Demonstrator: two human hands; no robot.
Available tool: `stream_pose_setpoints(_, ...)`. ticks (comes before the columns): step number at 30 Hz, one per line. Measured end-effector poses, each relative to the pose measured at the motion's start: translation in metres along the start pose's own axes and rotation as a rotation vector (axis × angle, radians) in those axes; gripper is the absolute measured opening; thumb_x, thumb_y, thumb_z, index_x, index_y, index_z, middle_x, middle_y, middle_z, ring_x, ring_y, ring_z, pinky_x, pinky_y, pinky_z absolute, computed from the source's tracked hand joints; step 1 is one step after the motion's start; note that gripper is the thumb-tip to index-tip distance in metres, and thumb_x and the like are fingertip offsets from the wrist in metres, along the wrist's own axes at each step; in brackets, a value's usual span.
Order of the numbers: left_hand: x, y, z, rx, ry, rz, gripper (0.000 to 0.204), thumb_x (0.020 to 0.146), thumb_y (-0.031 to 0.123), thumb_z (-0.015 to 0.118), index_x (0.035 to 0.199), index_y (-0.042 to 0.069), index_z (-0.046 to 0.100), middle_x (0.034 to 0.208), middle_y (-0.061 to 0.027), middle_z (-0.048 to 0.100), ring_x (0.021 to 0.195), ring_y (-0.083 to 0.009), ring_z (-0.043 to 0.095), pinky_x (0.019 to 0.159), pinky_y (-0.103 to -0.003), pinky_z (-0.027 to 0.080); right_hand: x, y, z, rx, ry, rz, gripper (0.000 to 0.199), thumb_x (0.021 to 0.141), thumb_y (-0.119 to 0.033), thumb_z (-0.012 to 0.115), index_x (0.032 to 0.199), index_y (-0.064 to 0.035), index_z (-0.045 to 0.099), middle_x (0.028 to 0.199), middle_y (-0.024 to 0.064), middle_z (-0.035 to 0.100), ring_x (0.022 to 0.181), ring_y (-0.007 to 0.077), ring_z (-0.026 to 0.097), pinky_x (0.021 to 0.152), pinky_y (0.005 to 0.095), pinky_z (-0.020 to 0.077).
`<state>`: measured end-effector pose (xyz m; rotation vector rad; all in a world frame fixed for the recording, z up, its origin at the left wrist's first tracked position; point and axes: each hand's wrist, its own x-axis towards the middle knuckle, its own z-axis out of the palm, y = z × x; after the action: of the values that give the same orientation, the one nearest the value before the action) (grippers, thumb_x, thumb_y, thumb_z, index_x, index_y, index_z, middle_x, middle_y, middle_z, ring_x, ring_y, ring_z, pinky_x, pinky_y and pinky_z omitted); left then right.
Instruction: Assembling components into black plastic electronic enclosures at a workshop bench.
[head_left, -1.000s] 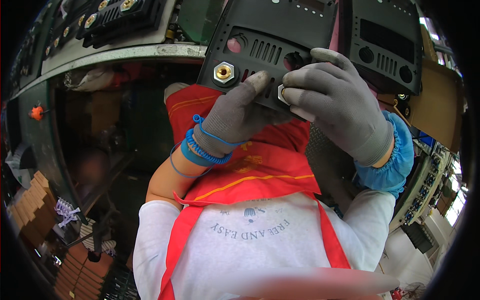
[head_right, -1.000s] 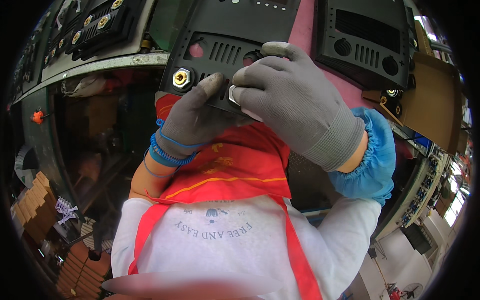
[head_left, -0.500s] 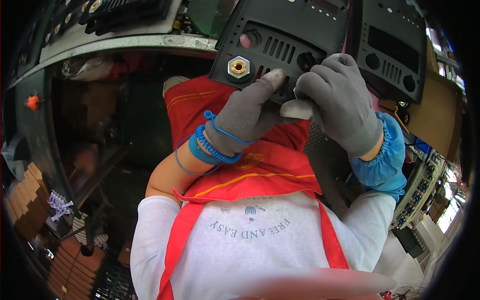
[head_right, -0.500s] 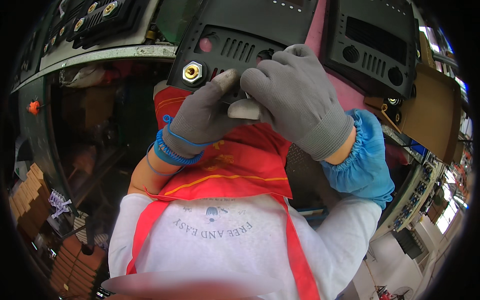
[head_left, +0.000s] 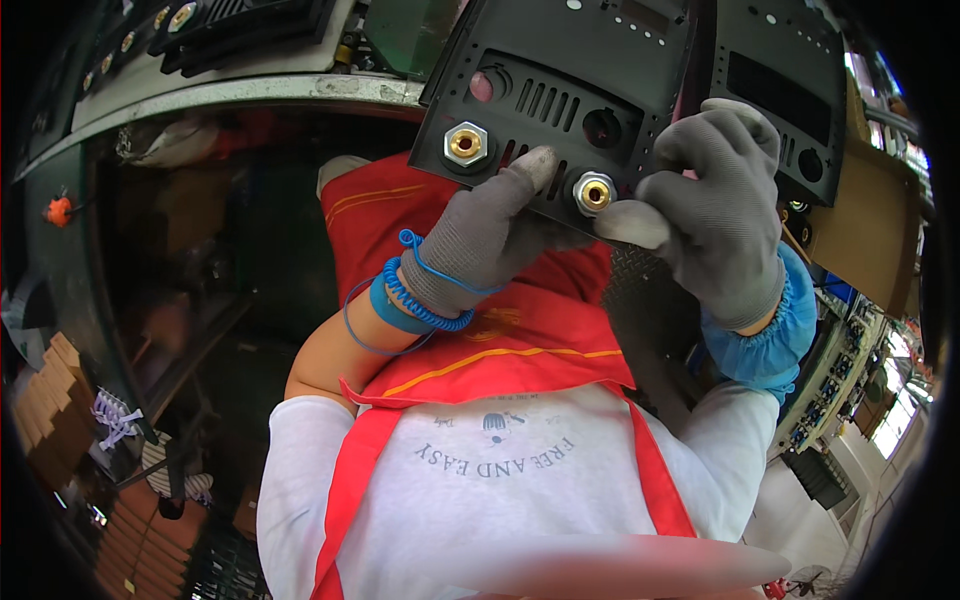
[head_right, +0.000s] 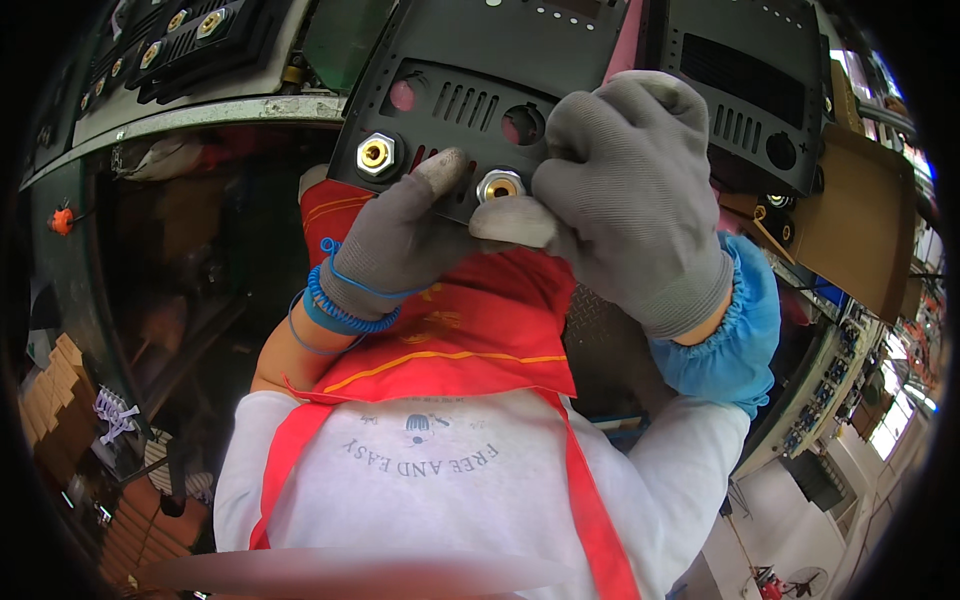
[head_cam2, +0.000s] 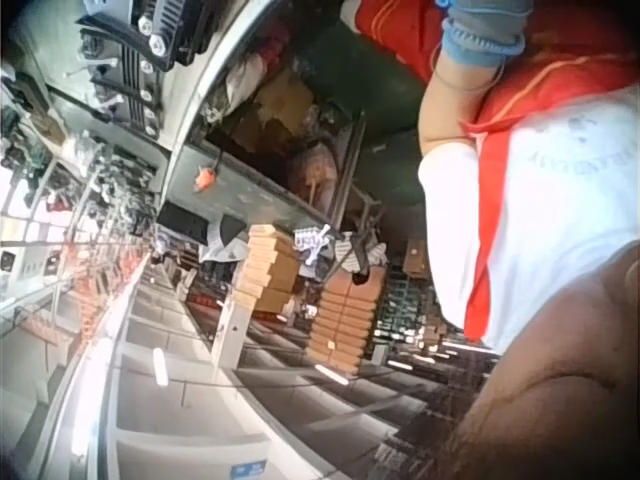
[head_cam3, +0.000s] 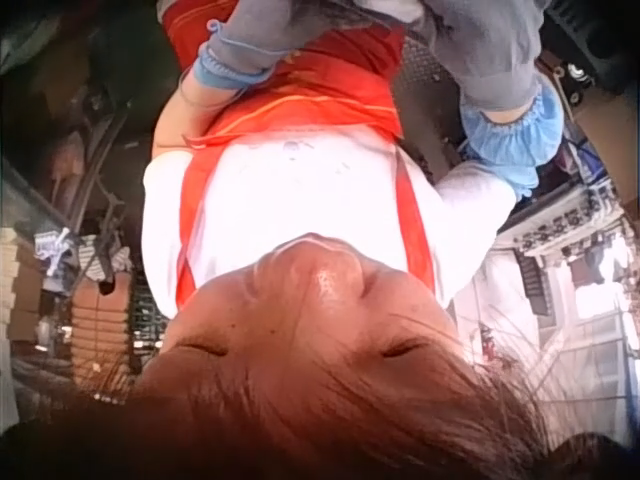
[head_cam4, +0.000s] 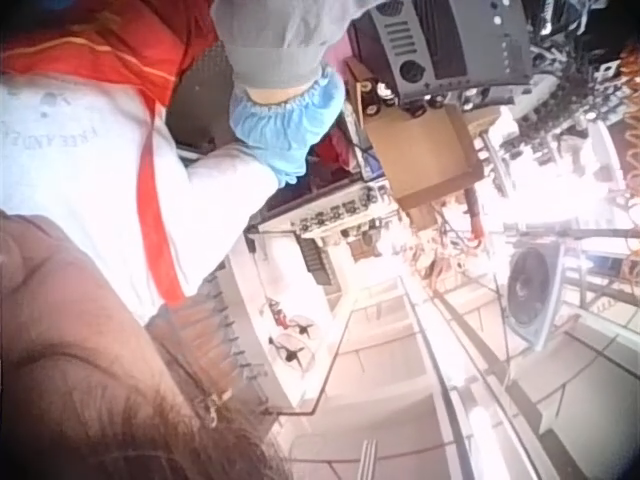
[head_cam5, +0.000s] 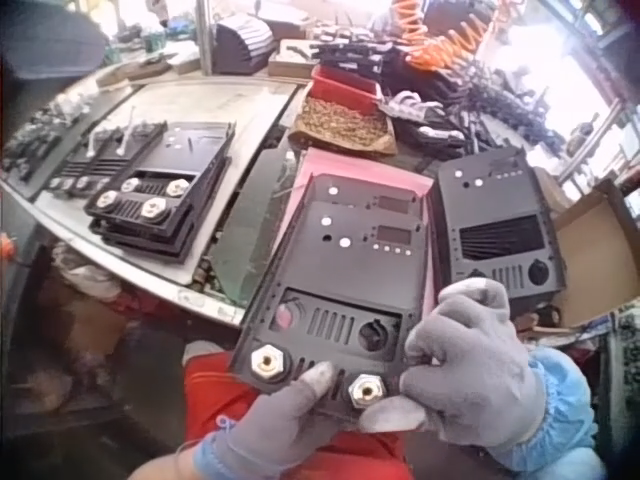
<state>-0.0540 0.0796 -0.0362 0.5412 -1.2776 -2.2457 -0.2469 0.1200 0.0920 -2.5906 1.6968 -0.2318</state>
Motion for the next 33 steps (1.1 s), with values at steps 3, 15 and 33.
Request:
stream_pose_setpoints(3, 0.006, 0.015, 0.009, -0.597, 0.048, -0.172, 0.032, 0.101, 0.024, 0.045, 0.123, 0.002, 0.053, 0.113, -0.0109, 0.062, 0.103, -0.0203, 0.064, 0.086, -0.038, 0.056, 0.001, 0.001, 0.003, 0.082, 0.058, 0.003, 0.036, 0.083, -0.041, 0.064, 0.077, -0.0055, 0.06, 0.082, 0.0079, 0.057, 0.085, 0.0287, 0.056, 0.091, 0.0448, 0.0407)
stream_pose_setpoints(15, -0.001, 0.023, 0.002, 0.009, -0.013, -0.053, 0.034, 0.095, 0.003, 0.05, 0.128, -0.003, 0.048, 0.122, -0.0172, 0.057, 0.11, -0.0234, 0.059, 0.099, -0.036, 0.047, 0.006, 0.004, 0.014, 0.449, 0.01, -0.005, 0.024, 0.076, -0.016, 0.07, 0.098, -0.0119, 0.062, 0.098, 0.0055, 0.062, 0.094, 0.0283, 0.058, 0.083, 0.0412, 0.0443)
stream_pose_setpoints(33, 0.006, 0.151, -0.128, 1.228, 0.788, 0.597, 0.038, 0.089, 0.041, 0.062, 0.093, 0.004, 0.066, 0.09, -0.0134, 0.066, 0.081, -0.0286, 0.063, 0.068, -0.034, 0.052, 0.22, -0.009, 0.011, 0.29, 0.155, -0.106, 0.032, 0.093, -0.021, 0.052, 0.12, -0.0051, 0.061, 0.108, 0.0262, 0.062, 0.103, 0.0405, 0.057, 0.091, 0.0454, 0.0449)
